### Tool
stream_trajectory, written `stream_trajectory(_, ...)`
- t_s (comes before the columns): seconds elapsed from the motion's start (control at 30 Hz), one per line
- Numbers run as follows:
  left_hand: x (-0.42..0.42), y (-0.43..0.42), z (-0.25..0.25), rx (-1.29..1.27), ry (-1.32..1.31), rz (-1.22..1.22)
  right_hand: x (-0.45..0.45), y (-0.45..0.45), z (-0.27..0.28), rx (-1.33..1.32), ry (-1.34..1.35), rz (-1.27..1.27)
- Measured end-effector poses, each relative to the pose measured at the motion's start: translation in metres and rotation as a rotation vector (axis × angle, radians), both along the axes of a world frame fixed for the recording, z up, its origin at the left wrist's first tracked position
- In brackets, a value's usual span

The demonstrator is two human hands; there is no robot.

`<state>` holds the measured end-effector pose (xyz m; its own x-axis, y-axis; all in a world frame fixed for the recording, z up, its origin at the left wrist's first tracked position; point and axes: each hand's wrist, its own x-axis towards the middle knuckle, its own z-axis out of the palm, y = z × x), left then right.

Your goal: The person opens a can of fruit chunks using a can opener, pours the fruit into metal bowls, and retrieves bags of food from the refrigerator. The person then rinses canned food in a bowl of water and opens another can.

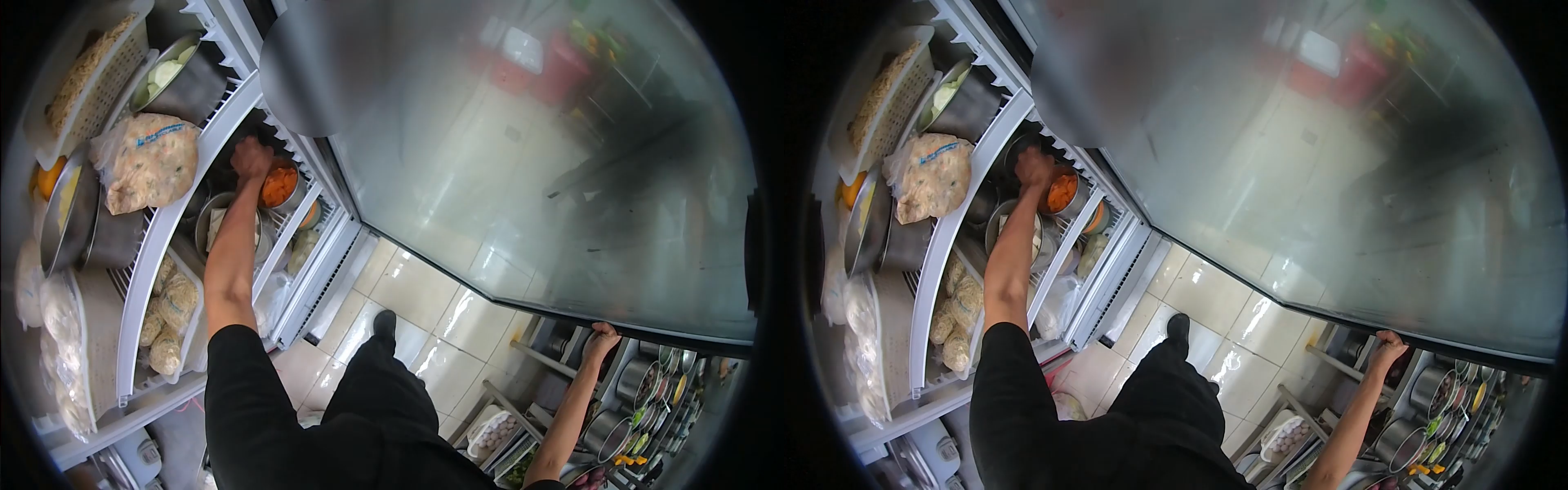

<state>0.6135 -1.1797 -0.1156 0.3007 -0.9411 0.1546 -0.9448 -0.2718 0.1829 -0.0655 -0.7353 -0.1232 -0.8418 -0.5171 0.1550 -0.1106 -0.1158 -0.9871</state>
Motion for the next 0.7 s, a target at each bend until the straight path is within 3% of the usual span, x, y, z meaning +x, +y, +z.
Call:
stream_trajectory(0.13, 0.01, 0.016, 0.003, -0.097, -0.015, -0.03, 0.021, -0.014, 0.019, 0.016, -0.059, -0.093)
stream_trajectory(0.33, 0.037, 0.039, 0.011, -0.281, 0.051, -0.132, -0.003, -0.008, 0.001, 0.164, 0.022, -0.057)
stream_trajectory(0.43, 0.05, 0.045, 0.005, -0.335, 0.074, -0.194, -0.001, -0.017, 0.003, 0.083, -0.039, -0.069)
stream_trajectory(0.7, 0.059, 0.067, -0.001, -0.312, -0.018, -0.417, 0.014, -0.021, 0.018, 0.059, -0.013, -0.079)
